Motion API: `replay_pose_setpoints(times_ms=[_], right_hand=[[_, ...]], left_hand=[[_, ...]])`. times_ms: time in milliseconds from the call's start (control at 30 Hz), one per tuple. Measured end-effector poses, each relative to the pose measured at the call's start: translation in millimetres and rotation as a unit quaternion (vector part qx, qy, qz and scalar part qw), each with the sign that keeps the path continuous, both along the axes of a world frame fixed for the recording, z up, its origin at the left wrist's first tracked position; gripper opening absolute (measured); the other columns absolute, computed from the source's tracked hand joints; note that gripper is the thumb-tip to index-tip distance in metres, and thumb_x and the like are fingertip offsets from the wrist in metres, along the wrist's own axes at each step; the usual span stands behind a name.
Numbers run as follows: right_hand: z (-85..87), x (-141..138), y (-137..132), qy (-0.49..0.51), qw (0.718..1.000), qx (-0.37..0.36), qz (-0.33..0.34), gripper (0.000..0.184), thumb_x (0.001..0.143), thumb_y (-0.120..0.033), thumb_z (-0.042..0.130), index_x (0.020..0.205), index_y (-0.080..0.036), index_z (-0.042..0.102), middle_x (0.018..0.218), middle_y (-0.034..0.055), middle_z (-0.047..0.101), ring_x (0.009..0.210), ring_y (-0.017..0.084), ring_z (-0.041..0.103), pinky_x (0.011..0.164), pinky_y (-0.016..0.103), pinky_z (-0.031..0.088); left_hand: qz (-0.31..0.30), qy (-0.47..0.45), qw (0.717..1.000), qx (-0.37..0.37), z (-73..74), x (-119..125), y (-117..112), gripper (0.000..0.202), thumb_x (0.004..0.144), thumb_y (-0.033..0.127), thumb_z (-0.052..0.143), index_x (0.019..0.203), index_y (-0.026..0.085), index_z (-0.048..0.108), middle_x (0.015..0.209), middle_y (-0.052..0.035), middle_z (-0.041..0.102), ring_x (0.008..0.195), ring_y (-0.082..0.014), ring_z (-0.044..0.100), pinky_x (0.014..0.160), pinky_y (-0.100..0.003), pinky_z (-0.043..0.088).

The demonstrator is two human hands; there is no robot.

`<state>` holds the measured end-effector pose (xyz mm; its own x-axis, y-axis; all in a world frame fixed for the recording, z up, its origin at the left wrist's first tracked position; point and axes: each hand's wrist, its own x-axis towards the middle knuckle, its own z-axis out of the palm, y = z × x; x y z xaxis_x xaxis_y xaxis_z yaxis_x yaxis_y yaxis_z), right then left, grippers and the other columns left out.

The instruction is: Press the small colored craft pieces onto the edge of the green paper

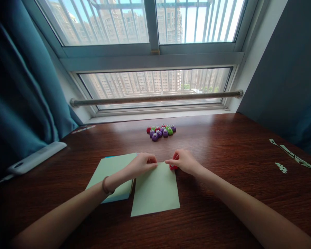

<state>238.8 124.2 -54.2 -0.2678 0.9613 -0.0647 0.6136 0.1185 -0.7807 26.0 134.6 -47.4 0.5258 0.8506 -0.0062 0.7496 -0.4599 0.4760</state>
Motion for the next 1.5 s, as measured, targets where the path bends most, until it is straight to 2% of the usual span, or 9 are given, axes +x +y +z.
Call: replay_pose_setpoints(times_ms=[133, 200, 267, 333, 400, 533, 700, 1000, 1500], right_hand=[[2.9, 0.8, 0.3, -0.046, 0.998, 0.042, 0.002, 0.039, 0.072, -0.052, 0.057, 0.062, -0.014, 0.059, 0.062, 0.0048, 0.066, 0.058, 0.015, 0.059, 0.057, 0.024, 0.041], [6.4, 5.1, 2.0, -0.060, 0.997, 0.046, 0.008, 0.039, 0.073, -0.052, 0.057, 0.068, -0.014, 0.061, 0.065, 0.0051, 0.067, 0.059, 0.016, 0.059, 0.056, 0.024, 0.041], [11.5, 12.1, 5.0, -0.086, 0.995, 0.055, 0.020, 0.039, 0.070, -0.051, 0.061, 0.079, -0.013, 0.063, 0.076, 0.0063, 0.068, 0.063, 0.016, 0.059, 0.057, 0.024, 0.041], [17.2, 19.8, 8.1, -0.114, 0.991, 0.046, 0.049, 0.041, 0.063, -0.047, 0.068, 0.087, -0.014, 0.065, 0.085, 0.0065, 0.067, 0.067, 0.017, 0.059, 0.057, 0.023, 0.041], [22.3, 25.2, 9.7, -0.125, 0.987, 0.002, 0.096, 0.036, 0.059, -0.037, 0.071, 0.087, -0.015, 0.066, 0.082, 0.0048, 0.068, 0.067, 0.017, 0.060, 0.056, 0.022, 0.042], [27.1, 25.3, 6.9, -0.129, 0.983, -0.037, 0.125, 0.023, 0.062, -0.024, 0.066, 0.082, -0.016, 0.069, 0.071, 0.0028, 0.068, 0.065, 0.016, 0.061, 0.054, 0.020, 0.043], [27.6, 20.7, 2.8, -0.160, 0.980, 0.006, 0.116, 0.022, 0.065, -0.032, 0.064, 0.080, -0.017, 0.071, 0.071, 0.0043, 0.068, 0.064, 0.017, 0.060, 0.053, 0.021, 0.042], [24.2, 20.7, 5.0, -0.183, 0.977, 0.021, 0.107, 0.020, 0.067, -0.028, 0.063, 0.082, -0.018, 0.071, 0.073, 0.0039, 0.068, 0.063, 0.015, 0.059, 0.053, 0.020, 0.040], [26.3, 18.7, 1.8, -0.173, 0.978, 0.048, 0.102, 0.017, 0.068, -0.029, 0.063, 0.078, -0.018, 0.072, 0.070, 0.0042, 0.068, 0.061, 0.017, 0.059, 0.054, 0.022, 0.041]], left_hand=[[0.014, 0.030, 0.996, 0.078, 7.5, 9.4, -17.5, 0.018, 0.079, 0.025, 0.052, 0.091, 0.016, 0.061, 0.097, -0.0081, 0.060, 0.095, -0.0243, 0.052, 0.082, -0.035, 0.037], [0.006, 0.071, 0.987, 0.146, 10.7, 15.3, -32.2, 0.030, 0.078, 0.029, 0.056, 0.105, 0.014, 0.056, 0.114, -0.0126, 0.053, 0.109, -0.0294, 0.043, 0.091, -0.042, 0.032], [-0.019, 0.125, 0.974, 0.188, 12.0, 20.4, -48.0, 0.051, 0.075, 0.038, 0.060, 0.118, 0.013, 0.048, 0.127, -0.0165, 0.043, 0.118, -0.0339, 0.034, 0.095, -0.048, 0.028], [-0.046, 0.164, 0.973, 0.157, 11.7, 23.5, -61.6, 0.073, 0.071, 0.055, 0.059, 0.128, 0.013, 0.039, 0.136, -0.0194, 0.033, 0.123, -0.0390, 0.028, 0.096, -0.054, 0.026], [-0.069, 0.187, 0.975, 0.097, 11.3, 25.1, -71.0, 0.085, 0.068, 0.066, 0.052, 0.132, 0.014, 0.033, 0.139, -0.0209, 0.026, 0.126, -0.0426, 0.022, 0.095, -0.059, 0.025], [-0.088, 0.220, 0.971, 0.010, 14.1, 27.2, -78.0, 0.087, 0.070, 0.068, 0.047, 0.137, 0.017, 0.024, 0.142, -0.0211, 0.018, 0.129, -0.0430, 0.012, 0.094, -0.064, 0.022], [-0.081, 0.234, 0.969, -0.016, 19.2, 30.1, -79.7, 0.087, 0.072, 0.065, 0.048, 0.138, 0.017, 0.019, 0.144, -0.0209, 0.011, 0.130, -0.0419, 0.008, 0.094, -0.065, 0.020], [-0.097, 0.229, 0.968, -0.018, 20.7, 28.8, -79.1, 0.086, 0.073, 0.066, 0.046, 0.139, 0.018, 0.018, 0.144, -0.0214, 0.010, 0.130, -0.0398, 0.007, 0.099, -0.059, 0.019], [-0.103, 0.208, 0.973, 0.011, 13.8, 27.2, -76.9, 0.086, 0.071, 0.064, 0.050, 0.137, 0.016, 0.023, 0.142, -0.0240, 0.015, 0.129, -0.0411, 0.012, 0.098, -0.056, 0.023]])
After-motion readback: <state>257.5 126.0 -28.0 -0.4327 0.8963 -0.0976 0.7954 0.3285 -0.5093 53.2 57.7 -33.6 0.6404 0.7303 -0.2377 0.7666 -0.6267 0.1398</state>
